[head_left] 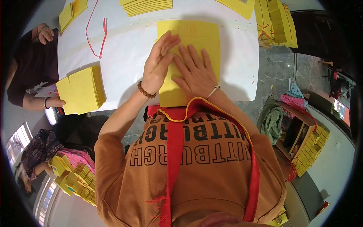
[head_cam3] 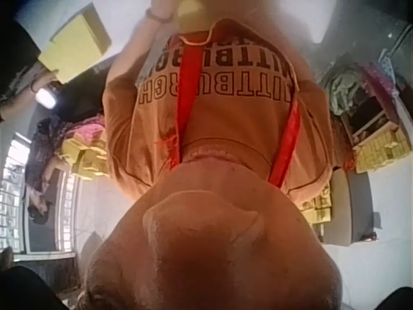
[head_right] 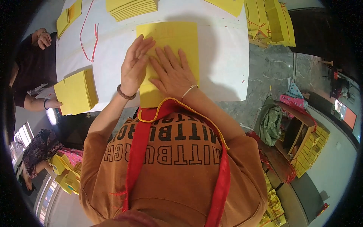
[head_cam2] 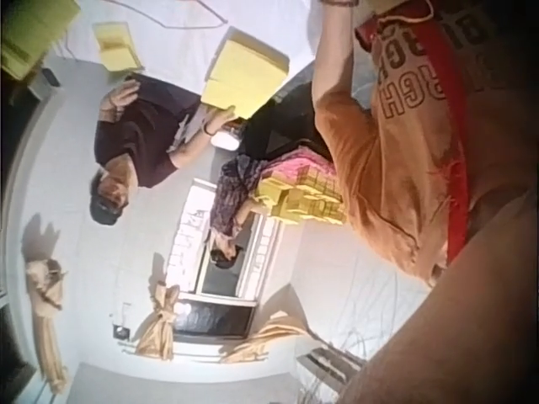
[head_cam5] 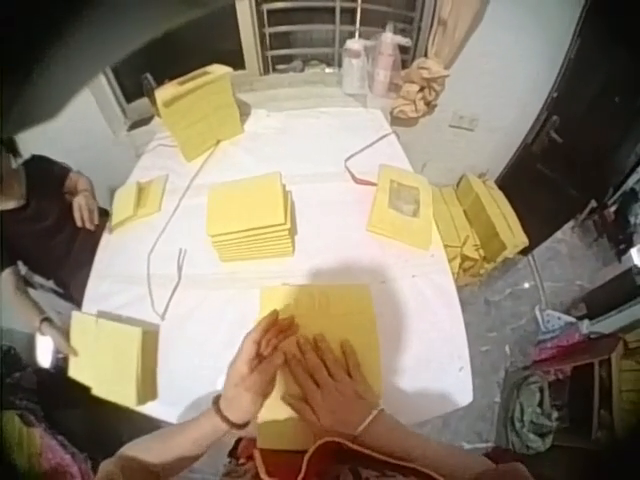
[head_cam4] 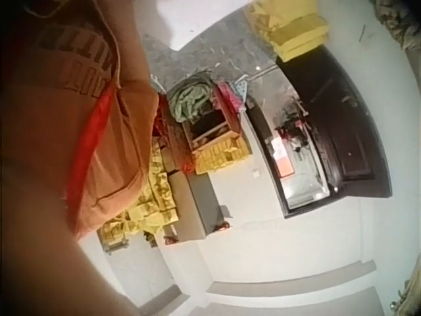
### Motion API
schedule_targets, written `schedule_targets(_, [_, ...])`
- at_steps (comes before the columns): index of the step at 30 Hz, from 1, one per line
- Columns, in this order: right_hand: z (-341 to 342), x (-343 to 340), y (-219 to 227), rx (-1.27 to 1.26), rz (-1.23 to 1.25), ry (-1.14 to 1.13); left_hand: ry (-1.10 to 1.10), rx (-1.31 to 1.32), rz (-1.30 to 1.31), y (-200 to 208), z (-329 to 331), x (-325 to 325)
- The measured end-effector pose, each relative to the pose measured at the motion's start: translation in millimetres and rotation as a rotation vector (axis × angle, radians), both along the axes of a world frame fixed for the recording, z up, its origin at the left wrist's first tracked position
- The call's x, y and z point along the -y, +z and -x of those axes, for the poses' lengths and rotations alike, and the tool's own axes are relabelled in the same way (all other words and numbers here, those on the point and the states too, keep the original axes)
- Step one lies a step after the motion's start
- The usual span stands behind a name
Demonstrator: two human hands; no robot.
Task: Folding and stacking sheets of joss paper.
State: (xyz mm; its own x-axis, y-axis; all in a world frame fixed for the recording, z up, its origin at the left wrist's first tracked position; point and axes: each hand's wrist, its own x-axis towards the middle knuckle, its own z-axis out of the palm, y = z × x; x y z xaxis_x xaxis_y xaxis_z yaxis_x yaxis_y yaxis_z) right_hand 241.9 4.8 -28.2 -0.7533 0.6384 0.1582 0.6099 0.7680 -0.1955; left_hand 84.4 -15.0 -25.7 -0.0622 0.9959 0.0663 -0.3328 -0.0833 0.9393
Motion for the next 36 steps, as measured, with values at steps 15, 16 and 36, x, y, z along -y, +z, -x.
schedule_targets(15, [-34.0, -28.2, 8.0, -0.024, 0.09, -0.166, -0.162, -1.523, -0.226, 2.1, 5.9, 13.5])
schedule_targets(16, [-33.2, -26.5, 7.1, -0.032, 0.079, -0.156, -0.165, -1.519, -0.227, 2.8, 5.5, 14.5])
schedule_targets(36, [-65.6, -89.8, 39.5, -0.801, 0.727, -0.303, 0.137, -1.372, -0.641, 70.7, 42.2, -25.4])
